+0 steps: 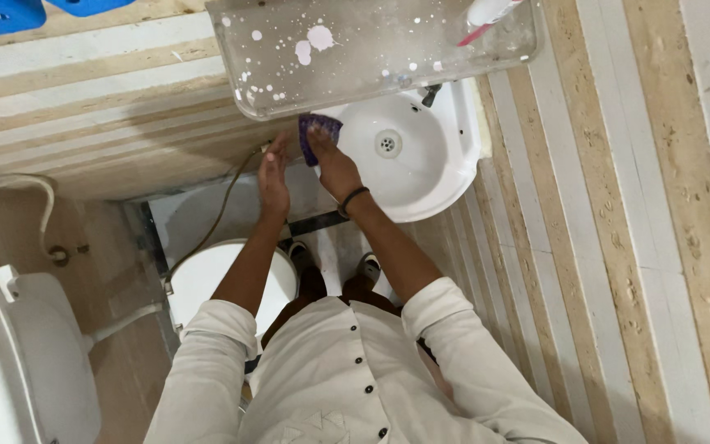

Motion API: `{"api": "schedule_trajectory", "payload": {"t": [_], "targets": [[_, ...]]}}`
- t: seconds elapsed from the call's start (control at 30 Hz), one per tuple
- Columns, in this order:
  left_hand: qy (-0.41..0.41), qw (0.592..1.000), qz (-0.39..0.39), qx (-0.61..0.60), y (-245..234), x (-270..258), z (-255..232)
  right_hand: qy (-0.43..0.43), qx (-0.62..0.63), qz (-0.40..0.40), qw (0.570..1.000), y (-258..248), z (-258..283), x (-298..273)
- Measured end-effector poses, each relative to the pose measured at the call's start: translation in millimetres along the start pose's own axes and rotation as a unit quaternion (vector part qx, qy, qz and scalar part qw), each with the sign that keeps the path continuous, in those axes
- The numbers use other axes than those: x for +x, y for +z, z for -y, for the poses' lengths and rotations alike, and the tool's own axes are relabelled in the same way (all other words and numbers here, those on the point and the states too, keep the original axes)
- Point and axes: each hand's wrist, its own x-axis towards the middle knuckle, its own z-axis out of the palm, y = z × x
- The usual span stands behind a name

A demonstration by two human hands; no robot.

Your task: The person scrubs the inside of a white bathroom sink with a purple cloth. They wipe the basin, the drain area, and the rim repeatedly. The person also wipes the countertop around the sink.

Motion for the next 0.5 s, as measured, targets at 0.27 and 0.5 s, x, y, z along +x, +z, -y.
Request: {"api": "schedule_trajectory", "payload": {"t": [0.27,0.5], "targets": [[0.023,1.0,0.003,-0.003,3.2,-22.1,-4.2,-0.027,-0.017,0.017,0.999,-6.3,5.8,-39.3],[0.013,1.0,-0.011,-0.007,14.1,-42.6,0.0,-0.067,-0.022,0.008,0.997,-14.3,2.0,-69.2]]}}
